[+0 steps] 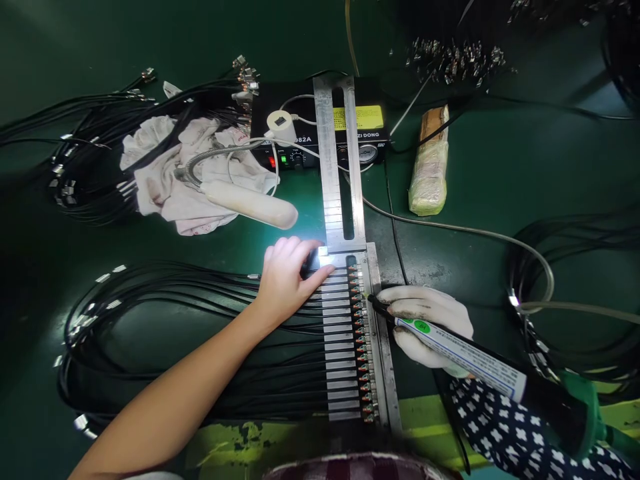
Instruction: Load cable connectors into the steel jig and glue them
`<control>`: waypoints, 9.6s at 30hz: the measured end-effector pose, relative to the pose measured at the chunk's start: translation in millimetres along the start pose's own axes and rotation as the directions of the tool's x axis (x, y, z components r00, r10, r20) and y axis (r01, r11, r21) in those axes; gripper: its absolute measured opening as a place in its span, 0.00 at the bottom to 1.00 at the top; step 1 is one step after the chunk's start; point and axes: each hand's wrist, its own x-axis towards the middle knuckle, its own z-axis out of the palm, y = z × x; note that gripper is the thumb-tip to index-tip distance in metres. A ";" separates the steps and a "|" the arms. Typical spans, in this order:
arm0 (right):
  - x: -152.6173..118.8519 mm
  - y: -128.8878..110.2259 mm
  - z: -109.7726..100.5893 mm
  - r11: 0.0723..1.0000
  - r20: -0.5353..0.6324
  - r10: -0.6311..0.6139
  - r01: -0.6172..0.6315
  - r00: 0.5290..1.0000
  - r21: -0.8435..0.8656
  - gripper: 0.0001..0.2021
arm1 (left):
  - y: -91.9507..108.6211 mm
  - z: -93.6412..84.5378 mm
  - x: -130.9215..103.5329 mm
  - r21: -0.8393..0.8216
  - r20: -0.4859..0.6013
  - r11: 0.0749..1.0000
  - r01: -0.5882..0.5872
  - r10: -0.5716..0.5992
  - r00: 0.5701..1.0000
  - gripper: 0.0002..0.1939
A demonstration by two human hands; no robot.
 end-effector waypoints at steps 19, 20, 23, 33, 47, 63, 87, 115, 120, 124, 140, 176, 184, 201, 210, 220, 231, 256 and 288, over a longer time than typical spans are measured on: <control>0.2 0.4 1.4 0.999 0.001 0.029 -0.029 1.000 -0.029 0.10 | -0.8 0.6 0.0 -0.003 0.005 1.000 0.003 -0.003 1.000 0.19; -0.3 0.6 1.2 0.999 -0.006 0.026 -0.026 1.000 -0.031 0.10 | -0.7 0.4 0.1 -0.002 0.003 1.000 0.002 -0.002 1.000 0.19; -2.9 -0.8 -2.1 1.000 -0.025 0.009 -0.009 1.000 -0.022 0.12 | -0.1 -0.1 0.4 -0.001 0.003 1.000 0.006 -0.006 1.000 0.19; -8.7 -9.7 -5.6 0.999 0.027 0.046 -0.046 0.999 0.004 0.11 | -1.5 0.9 0.6 0.000 0.001 1.000 -0.003 0.003 1.000 0.19; -8.1 -6.1 -1.3 0.999 0.010 0.048 -0.048 0.999 0.019 0.11 | -0.5 -0.1 0.4 -0.006 -0.003 1.000 -0.006 0.006 1.000 0.19; -9.6 -6.5 -1.2 0.999 0.012 0.030 -0.030 0.999 0.025 0.11 | -2.6 1.4 -0.2 -0.004 -0.004 1.000 -0.008 0.008 1.000 0.20; -8.5 -5.7 -2.3 0.999 -0.008 0.034 -0.034 0.999 0.016 0.11 | -1.7 1.3 -0.1 0.000 -0.017 1.000 -0.011 0.011 1.000 0.19; -21.4 -12.2 0.7 0.995 -0.010 0.089 -0.088 0.996 0.052 0.12 | -0.9 0.1 0.2 0.012 -0.015 1.000 -0.013 0.014 1.000 0.19; -19.6 -13.1 1.2 0.996 -0.014 0.084 -0.084 0.996 0.045 0.12 | -0.7 -0.5 -0.1 0.007 -0.010 1.000 -0.016 0.017 1.000 0.19; -19.2 -13.8 0.6 0.996 -0.009 0.069 -0.069 0.998 0.049 0.11 | -0.6 -0.5 0.1 0.002 -0.012 1.000 -0.012 0.012 1.000 0.18; -19.7 -13.3 0.7 0.997 -0.006 0.056 -0.056 0.998 0.051 0.11 | -1.8 0.2 0.6 0.011 -0.004 1.000 -0.014 0.014 1.000 0.19; -33.1 -23.9 0.1 0.997 -0.010 0.068 -0.068 0.998 0.033 0.13 | -3.4 2.1 0.5 0.004 -0.008 1.000 -0.002 0.002 1.000 0.20; -29.8 -24.8 1.5 0.995 -0.013 0.095 -0.094 0.995 0.010 0.11 | -3.7 2.1 0.7 0.014 -0.006 1.000 0.000 0.001 1.000 0.19; -27.2 -24.7 2.0 0.996 -0.016 0.084 -0.084 0.996 0.004 0.10 | -1.8 0.7 0.1 0.008 -0.005 1.000 0.000 0.000 1.000 0.19; -28.1 -24.2 1.7 0.998 -0.020 0.047 -0.046 0.999 0.031 0.09 | -0.5 -0.1 -0.1 0.009 -0.015 1.000 -0.003 0.003 1.000 0.18; -28.5 -23.7 1.3 0.996 -0.009 0.087 -0.086 0.996 0.020 0.10 | -1.8 0.5 0.2 0.014 -0.010 1.000 -0.007 0.007 1.000 0.19; -32.8 -29.2 -2.6 0.999 -0.027 0.042 -0.041 0.999 0.015 0.13 | -2.6 1.3 0.3 0.011 -0.011 1.000 -0.003 0.003 1.000 0.19; -36.3 -30.0 2.2 0.999 -0.011 0.032 -0.032 0.999 -0.010 0.10 | -2.1 0.9 0.3 0.017 0.006 1.000 0.011 -0.012 1.000 0.19; -41.9 -27.8 1.1 0.998 -0.008 0.068 -0.068 0.998 -0.011 0.13 | -1.1 0.1 0.4 0.016 0.013 1.000 0.021 -0.021 1.000 0.19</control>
